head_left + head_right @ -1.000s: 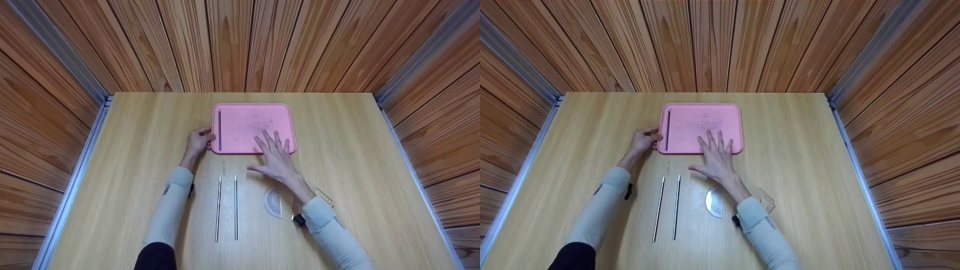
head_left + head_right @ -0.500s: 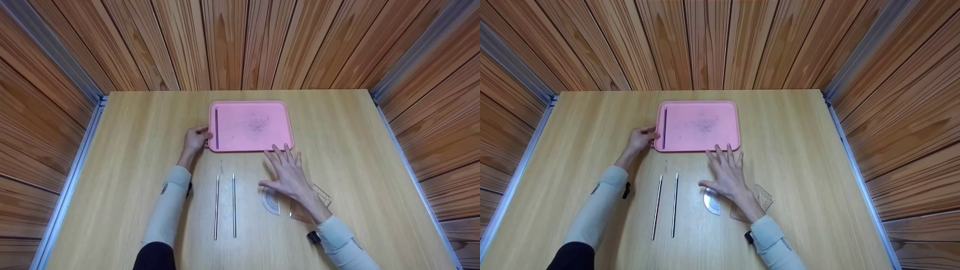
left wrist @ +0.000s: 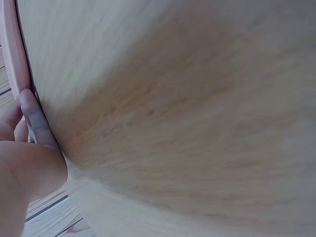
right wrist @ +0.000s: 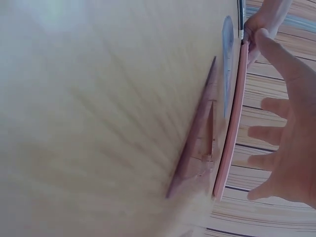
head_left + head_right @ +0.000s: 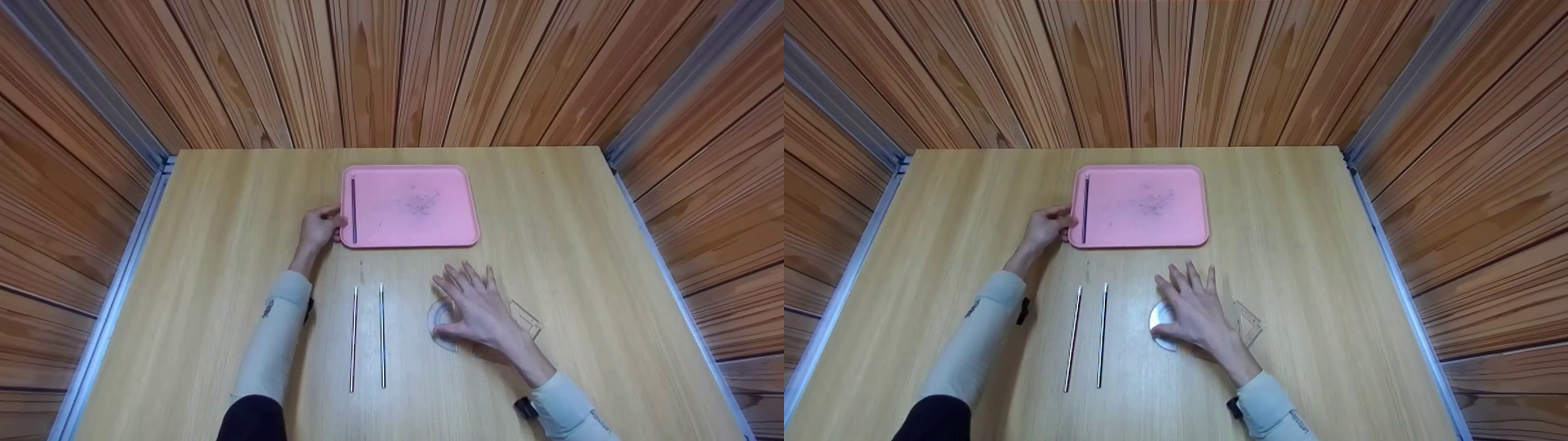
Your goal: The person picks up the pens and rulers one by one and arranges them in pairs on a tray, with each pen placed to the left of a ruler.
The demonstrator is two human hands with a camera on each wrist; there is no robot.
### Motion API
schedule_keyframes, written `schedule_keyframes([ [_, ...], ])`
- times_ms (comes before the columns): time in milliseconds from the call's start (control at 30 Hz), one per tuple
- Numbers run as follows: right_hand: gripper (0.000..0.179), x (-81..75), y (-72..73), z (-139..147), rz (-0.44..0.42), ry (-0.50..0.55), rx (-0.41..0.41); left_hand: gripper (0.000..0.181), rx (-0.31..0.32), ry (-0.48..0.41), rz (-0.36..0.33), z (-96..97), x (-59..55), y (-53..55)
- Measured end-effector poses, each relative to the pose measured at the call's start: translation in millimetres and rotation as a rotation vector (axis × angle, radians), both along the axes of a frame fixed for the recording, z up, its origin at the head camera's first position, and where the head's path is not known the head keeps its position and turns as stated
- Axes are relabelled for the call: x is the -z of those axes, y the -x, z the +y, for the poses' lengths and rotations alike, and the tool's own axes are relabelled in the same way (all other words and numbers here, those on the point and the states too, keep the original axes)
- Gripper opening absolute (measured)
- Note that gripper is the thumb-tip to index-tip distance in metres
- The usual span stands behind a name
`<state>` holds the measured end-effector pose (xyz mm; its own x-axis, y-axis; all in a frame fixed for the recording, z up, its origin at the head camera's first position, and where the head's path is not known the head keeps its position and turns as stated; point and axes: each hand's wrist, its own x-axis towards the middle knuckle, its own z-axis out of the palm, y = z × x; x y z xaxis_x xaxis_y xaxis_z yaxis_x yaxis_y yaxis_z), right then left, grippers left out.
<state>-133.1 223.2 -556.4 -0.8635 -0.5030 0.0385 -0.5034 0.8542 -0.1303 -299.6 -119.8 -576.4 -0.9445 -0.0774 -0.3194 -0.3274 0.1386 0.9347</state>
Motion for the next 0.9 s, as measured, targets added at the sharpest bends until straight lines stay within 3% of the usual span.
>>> schedule_keyframes([
  [333, 0.098, 3.9, -9.2, 7, 0.016, -0.032, -0.066, 0.04, 0.011, 0.015, 0.036, 0.1, -2.9, 2.4],
  [600, 0.084, 3.7, -16.0, 6, 0.002, -0.049, -0.088, 0.039, 0.02, 0.02, 0.008, 0.7, -2.0, -1.3],
  [900, 0.079, -2.6, -15.5, -2, -0.077, -0.022, -0.074, 0.04, 0.02, 0.032, 0.03, 1.2, 0.7, -1.3],
])
